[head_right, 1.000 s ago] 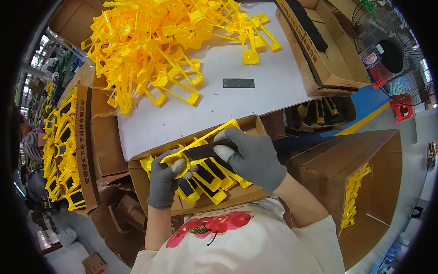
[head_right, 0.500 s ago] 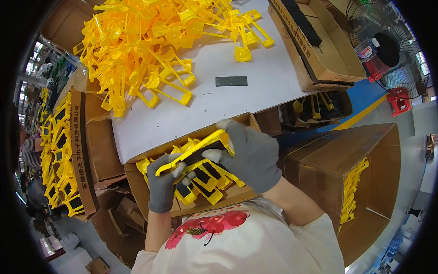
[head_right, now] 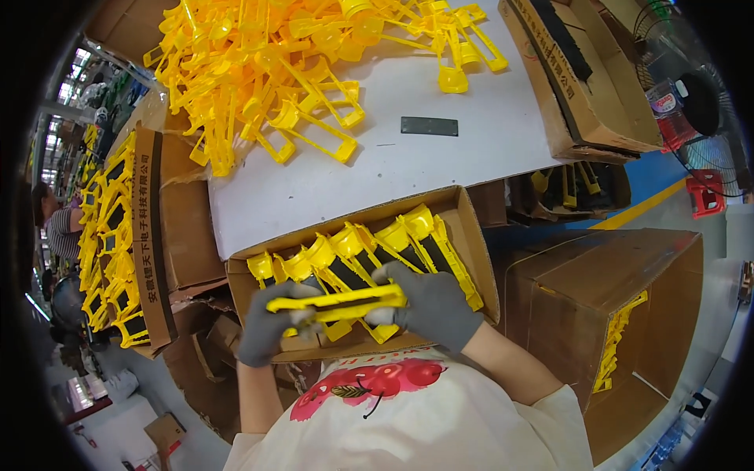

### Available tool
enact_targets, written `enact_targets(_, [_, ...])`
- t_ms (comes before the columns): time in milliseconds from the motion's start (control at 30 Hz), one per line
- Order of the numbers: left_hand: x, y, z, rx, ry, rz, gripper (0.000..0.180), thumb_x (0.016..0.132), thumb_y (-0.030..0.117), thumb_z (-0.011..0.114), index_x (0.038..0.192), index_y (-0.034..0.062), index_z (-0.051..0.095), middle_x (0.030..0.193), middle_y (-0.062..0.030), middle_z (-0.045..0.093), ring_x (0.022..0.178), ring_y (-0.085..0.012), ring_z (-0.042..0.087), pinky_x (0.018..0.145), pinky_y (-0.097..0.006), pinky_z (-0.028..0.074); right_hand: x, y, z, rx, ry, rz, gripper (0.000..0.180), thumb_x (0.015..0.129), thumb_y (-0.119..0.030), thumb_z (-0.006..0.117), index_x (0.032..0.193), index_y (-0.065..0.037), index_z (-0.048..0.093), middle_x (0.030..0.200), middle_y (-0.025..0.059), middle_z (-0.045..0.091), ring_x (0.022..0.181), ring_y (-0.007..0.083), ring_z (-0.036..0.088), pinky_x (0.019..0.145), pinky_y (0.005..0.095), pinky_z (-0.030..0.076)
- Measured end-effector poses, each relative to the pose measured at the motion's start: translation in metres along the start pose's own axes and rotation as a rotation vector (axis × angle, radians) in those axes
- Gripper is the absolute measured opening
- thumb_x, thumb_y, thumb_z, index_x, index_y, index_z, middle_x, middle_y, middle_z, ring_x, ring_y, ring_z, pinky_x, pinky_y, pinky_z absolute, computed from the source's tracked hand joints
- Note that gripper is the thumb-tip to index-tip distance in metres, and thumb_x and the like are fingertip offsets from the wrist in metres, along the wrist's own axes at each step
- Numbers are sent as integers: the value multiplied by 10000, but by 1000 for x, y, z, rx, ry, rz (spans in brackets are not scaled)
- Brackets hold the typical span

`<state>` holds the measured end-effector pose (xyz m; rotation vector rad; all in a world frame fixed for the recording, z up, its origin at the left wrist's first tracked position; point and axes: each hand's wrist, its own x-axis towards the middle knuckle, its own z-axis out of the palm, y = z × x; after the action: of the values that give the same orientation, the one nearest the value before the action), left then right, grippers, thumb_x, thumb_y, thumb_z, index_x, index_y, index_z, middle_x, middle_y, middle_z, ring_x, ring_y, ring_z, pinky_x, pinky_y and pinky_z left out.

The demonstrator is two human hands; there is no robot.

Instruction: Assembling black components into yellow plastic light fixture frames.

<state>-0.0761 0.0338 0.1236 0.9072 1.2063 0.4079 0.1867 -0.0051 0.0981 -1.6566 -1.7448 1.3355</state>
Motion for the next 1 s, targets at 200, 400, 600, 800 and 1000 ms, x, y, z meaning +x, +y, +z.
enact_targets(200, [12,36,-84,442,-56,-248,234,782,79,726,986,20,627,789,-61,655,622,-103,643,504,-217,472,14,-1,-22,73,146,5,524,751,-232,770,1210,-64,581,855,31,675,569,102,568,573,242,477])
enact_targets(400, [72,73,-77,1046,377,145,398,736,193,758,1098,59,662,923,-103,714,844,-225,693,770,-333,530,43,23,-54,-144,491,-130,380,806,-297,715,1132,-121,629,856,39,680,668,194,649,616,305,516])
enact_targets(600, [203,117,-63,1247,722,529,455,778,326,707,1152,80,630,1064,-188,657,961,-348,641,820,-410,504,107,51,-115,-387,596,-72,279,810,-217,696,1074,-150,638,1046,55,622,879,241,635,786,354,509])
enact_targets(800, [234,116,-54,1298,547,289,606,669,399,767,1152,70,603,1129,-182,615,987,-353,626,864,-420,482,150,69,-132,-642,538,-38,352,779,-225,724,1104,-127,635,1147,90,588,1107,281,559,926,379,465])
enact_targets(1000, [192,102,-70,1060,467,391,492,682,306,779,1048,28,600,900,-105,648,834,-235,660,731,-339,506,162,61,-136,-759,426,19,408,732,-252,743,1108,-137,632,1151,86,588,1085,278,566,915,377,472])
